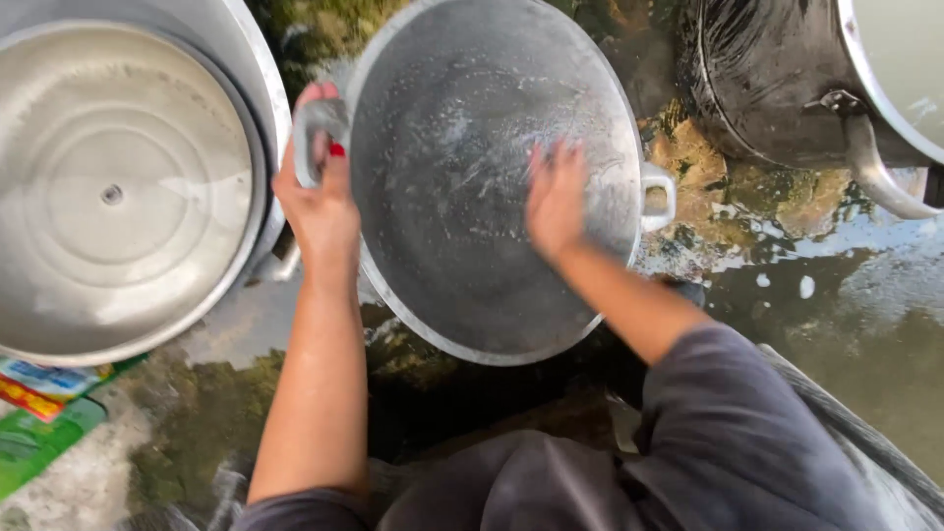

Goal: Washing and scrubbing metal pots and lids on the ground with soap and a scrubber.

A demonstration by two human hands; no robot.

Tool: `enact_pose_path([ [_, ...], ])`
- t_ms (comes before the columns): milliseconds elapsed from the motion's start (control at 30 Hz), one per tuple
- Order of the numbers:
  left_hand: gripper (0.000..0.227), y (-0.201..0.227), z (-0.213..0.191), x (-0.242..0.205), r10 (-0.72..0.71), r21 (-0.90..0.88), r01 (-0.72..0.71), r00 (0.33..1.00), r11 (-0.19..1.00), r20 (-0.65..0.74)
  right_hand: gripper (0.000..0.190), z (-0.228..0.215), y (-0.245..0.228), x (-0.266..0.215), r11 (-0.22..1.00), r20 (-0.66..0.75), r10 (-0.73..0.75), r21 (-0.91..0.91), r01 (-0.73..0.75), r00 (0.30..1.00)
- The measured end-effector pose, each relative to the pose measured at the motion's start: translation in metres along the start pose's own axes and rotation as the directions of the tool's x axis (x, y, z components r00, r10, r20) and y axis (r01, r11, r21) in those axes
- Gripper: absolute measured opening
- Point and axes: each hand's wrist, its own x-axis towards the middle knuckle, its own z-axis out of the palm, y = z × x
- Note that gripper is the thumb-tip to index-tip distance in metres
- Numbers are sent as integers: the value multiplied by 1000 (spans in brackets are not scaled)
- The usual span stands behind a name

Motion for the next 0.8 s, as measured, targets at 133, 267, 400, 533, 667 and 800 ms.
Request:
enact_pose_path([
  [133, 46, -7, -2, 11, -14, 152, 19, 999, 988, -34, 60, -17, -96, -6, 883, 178, -106, 470, 10, 978],
  [267, 47, -7, -2, 11, 17, 164, -17, 1000, 986, 3, 55, -57, -76, 109, 996, 332, 29, 65, -54, 943],
  [400, 41, -6, -4, 19, 68, 136, -70, 997, 988, 21, 57, -10, -25, 16, 993, -36, 70, 102, -66, 997],
  [533, 44, -14, -3, 21, 7, 104, -8, 1000, 994, 7, 57, -46, -151, 3, 805, 18, -2, 594, -10, 1000],
  [667, 40, -6, 7, 17, -4, 136, 3, 1000, 991, 10, 55, -28, -185, 136, 622, -329, 67, 752, 218, 942],
  [800, 49, 24, 21, 17, -122, 390, 146, 989, 909, -85, 62, 31, -27, 196, 958, -338, -44, 254, 136, 940],
])
